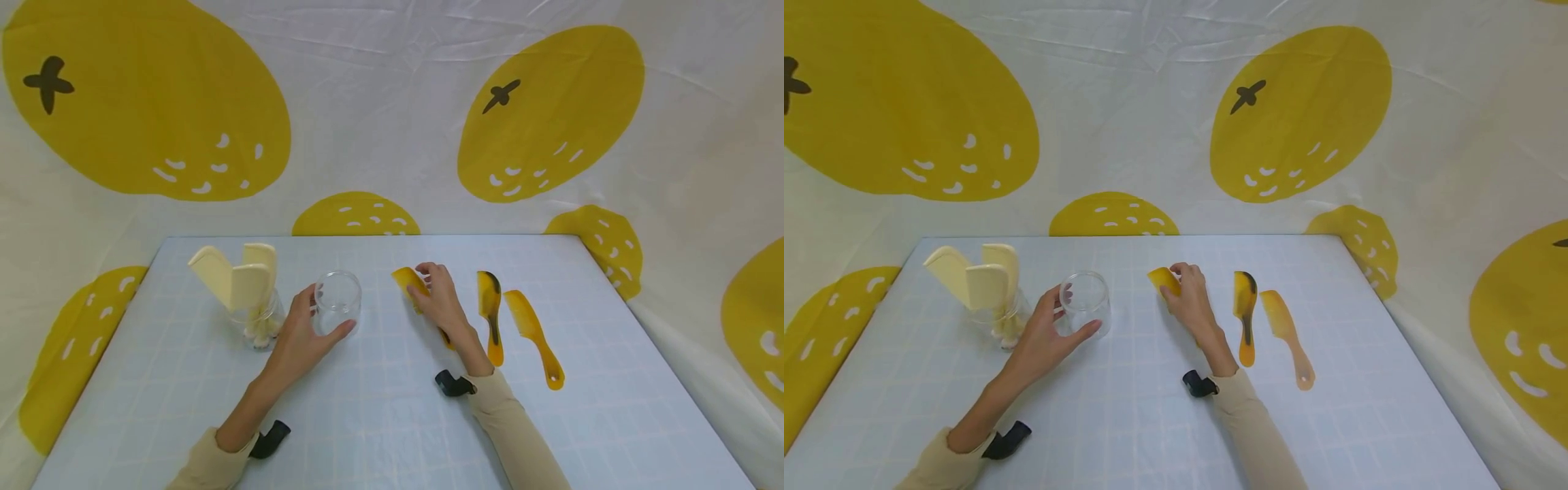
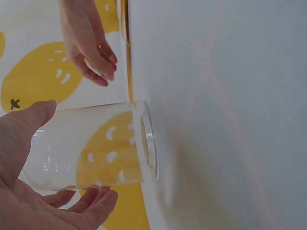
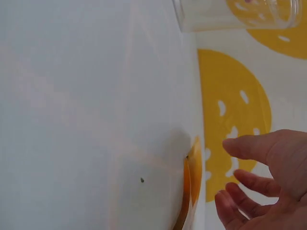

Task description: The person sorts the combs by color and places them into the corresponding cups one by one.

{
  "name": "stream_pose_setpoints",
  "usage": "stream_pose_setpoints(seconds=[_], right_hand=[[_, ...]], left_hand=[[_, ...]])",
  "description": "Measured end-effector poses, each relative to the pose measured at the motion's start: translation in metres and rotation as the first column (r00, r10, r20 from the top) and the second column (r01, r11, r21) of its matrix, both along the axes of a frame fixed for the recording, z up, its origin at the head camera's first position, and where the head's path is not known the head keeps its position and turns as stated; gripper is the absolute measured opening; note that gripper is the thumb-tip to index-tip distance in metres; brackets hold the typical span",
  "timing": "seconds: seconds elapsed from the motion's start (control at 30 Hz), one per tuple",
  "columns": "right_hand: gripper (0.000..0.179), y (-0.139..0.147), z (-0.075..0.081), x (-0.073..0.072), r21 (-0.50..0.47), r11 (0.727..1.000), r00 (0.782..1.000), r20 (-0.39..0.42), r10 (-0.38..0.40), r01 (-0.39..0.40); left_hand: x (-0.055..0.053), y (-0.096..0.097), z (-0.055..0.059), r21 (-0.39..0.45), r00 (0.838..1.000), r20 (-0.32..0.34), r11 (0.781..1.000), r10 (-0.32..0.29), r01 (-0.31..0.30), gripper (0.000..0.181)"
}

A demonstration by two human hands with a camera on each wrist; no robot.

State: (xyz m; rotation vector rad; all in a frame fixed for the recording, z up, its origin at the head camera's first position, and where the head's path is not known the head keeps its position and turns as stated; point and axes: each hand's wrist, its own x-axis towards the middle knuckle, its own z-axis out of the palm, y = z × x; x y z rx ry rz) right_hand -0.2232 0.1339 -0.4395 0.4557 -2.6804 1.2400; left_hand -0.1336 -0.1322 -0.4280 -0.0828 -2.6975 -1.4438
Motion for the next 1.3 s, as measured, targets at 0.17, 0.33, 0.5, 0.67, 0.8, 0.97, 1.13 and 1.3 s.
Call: stream_pose_setpoints(seconds=[0.17,0.33,0.5,0.67,0.8,0.97,1.13,1.3], right_hand=[[0.042,0.0002,-0.0013,-0.0026,0.055,0.998,0.996,0.079,-0.029,0.025],[0.044,-0.0009,-0.0021,-0.0034,0.104,0.994,0.991,0.125,-0.04,0.027],[0.044,-0.0019,-0.0018,-0.0037,0.135,0.99,0.988,0.146,-0.054,0.034],[0.045,-0.0019,-0.0021,-0.0037,0.159,0.986,0.983,0.169,-0.068,0.041],[0.046,-0.0011,-0.0019,-0.0027,0.164,0.985,0.98,0.181,-0.086,0.056],[0.046,-0.0005,-0.0018,-0.0021,0.169,0.984,0.978,0.188,-0.088,0.056],[0.045,0.0009,-0.0004,-0.0019,0.164,0.985,0.98,0.182,-0.086,0.056],[0.039,0.0049,0.0007,-0.0032,0.112,0.993,0.99,0.127,-0.061,0.047]], left_hand=[[-0.0033,0.0026,0.0012,0.01,1.0,0.001,1.0,0.0,0.0,0.092],[-0.0063,0.0046,0.0,0.039,1.0,0.019,0.999,-0.009,0.008,0.093],[-0.0068,0.0054,-0.0001,0.067,0.999,0.032,0.998,-0.018,0.016,0.092],[-0.0075,0.0069,0.0,0.107,0.998,0.04,0.994,-0.044,0.04,0.092],[-0.0079,0.0082,0.0002,0.117,0.997,0.037,0.991,-0.067,0.062,0.091],[-0.0083,0.0081,-0.0006,0.117,0.997,0.028,0.99,-0.078,0.074,0.09],[-0.0083,0.008,-0.0012,0.115,0.996,0.031,0.99,-0.086,0.082,0.09],[-0.0078,0.0077,-0.001,0.111,0.995,0.026,0.99,-0.093,0.089,0.09]])
